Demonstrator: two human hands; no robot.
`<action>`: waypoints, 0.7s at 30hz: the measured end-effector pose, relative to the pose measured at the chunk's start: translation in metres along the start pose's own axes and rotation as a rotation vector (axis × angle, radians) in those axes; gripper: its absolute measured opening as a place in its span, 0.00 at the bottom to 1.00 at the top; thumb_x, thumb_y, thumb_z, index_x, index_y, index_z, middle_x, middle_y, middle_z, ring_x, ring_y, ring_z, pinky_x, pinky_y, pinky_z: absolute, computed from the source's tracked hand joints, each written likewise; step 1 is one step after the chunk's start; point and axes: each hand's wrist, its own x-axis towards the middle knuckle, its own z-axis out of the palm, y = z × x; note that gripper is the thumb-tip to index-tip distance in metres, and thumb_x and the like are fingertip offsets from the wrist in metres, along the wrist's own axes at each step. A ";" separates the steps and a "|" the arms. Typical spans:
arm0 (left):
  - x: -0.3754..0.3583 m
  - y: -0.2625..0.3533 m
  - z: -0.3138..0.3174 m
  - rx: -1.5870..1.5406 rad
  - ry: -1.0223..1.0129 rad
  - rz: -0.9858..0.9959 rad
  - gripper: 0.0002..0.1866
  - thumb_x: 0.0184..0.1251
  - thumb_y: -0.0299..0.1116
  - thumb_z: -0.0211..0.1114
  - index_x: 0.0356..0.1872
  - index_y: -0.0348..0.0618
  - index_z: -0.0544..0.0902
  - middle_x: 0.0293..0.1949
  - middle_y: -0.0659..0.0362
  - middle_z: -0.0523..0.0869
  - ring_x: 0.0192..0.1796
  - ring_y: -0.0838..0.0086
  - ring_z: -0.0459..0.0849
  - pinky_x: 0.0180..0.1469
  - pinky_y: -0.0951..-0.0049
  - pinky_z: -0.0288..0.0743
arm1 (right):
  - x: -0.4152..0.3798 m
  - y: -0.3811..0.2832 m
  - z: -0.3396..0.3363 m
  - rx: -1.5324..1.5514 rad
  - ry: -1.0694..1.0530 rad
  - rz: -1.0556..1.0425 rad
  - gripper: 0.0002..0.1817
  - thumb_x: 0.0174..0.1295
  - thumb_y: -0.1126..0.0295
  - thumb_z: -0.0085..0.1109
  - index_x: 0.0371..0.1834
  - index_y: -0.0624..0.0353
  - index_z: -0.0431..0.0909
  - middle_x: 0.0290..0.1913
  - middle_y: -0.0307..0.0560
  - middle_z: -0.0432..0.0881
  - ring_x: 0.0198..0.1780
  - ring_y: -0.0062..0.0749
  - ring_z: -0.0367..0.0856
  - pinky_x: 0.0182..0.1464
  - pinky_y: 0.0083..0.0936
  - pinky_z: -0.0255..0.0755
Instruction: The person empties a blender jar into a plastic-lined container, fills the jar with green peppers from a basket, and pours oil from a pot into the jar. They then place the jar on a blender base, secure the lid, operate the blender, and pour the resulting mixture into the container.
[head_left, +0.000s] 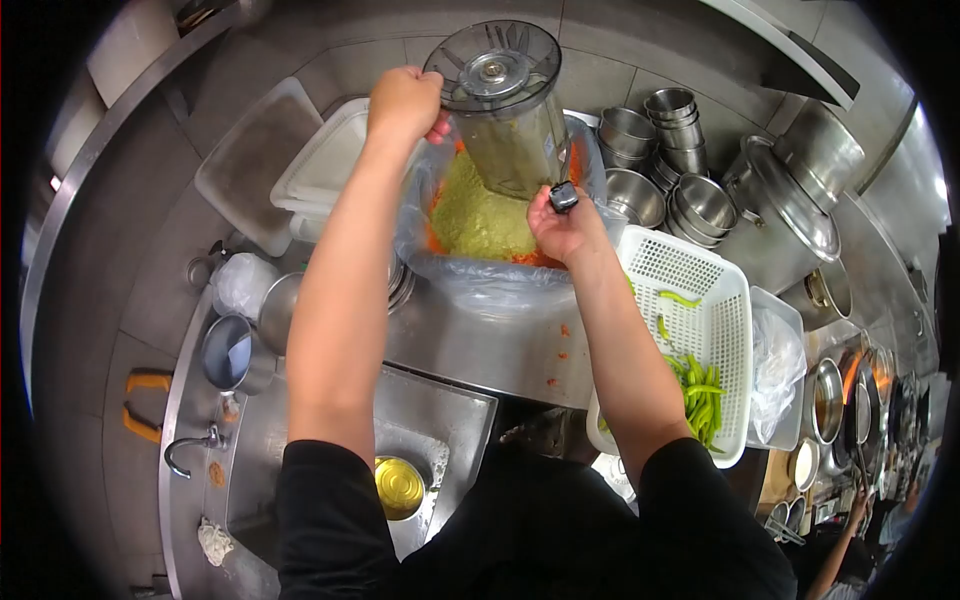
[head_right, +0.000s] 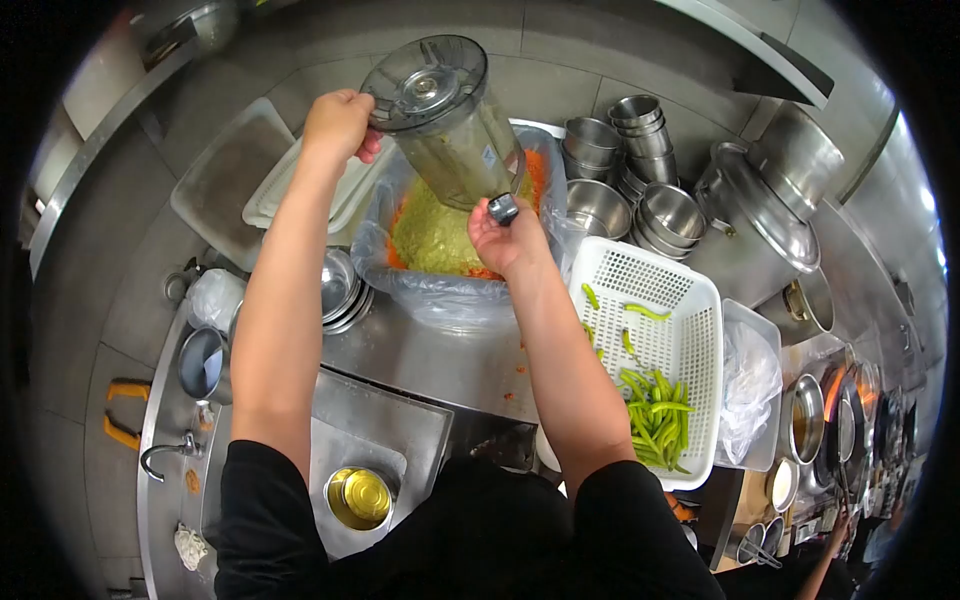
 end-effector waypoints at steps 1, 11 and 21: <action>-0.001 -0.002 0.001 -0.028 -0.012 -0.009 0.11 0.65 0.29 0.53 0.32 0.30 0.79 0.21 0.54 0.81 0.16 0.73 0.78 0.14 0.72 0.73 | -0.005 0.000 -0.002 -0.027 -0.002 -0.015 0.15 0.72 0.59 0.50 0.37 0.62 0.69 0.31 0.47 0.76 0.34 0.36 0.80 0.39 0.34 0.80; -0.010 -0.024 -0.006 -0.095 -0.048 -0.031 0.10 0.68 0.30 0.53 0.35 0.33 0.79 0.24 0.55 0.80 0.16 0.73 0.78 0.17 0.72 0.74 | -0.002 -0.008 -0.005 -0.111 -0.036 -0.028 0.10 0.67 0.67 0.54 0.33 0.62 0.71 0.30 0.46 0.77 0.32 0.36 0.79 0.37 0.32 0.81; -0.139 -0.224 0.026 -0.724 0.179 -0.272 0.14 0.74 0.32 0.57 0.56 0.42 0.73 0.34 0.61 0.80 0.31 0.76 0.82 0.26 0.74 0.77 | -0.018 -0.006 -0.031 -0.469 -0.243 -0.278 0.08 0.59 0.76 0.57 0.35 0.55 0.67 0.23 0.44 0.73 0.26 0.35 0.73 0.31 0.34 0.73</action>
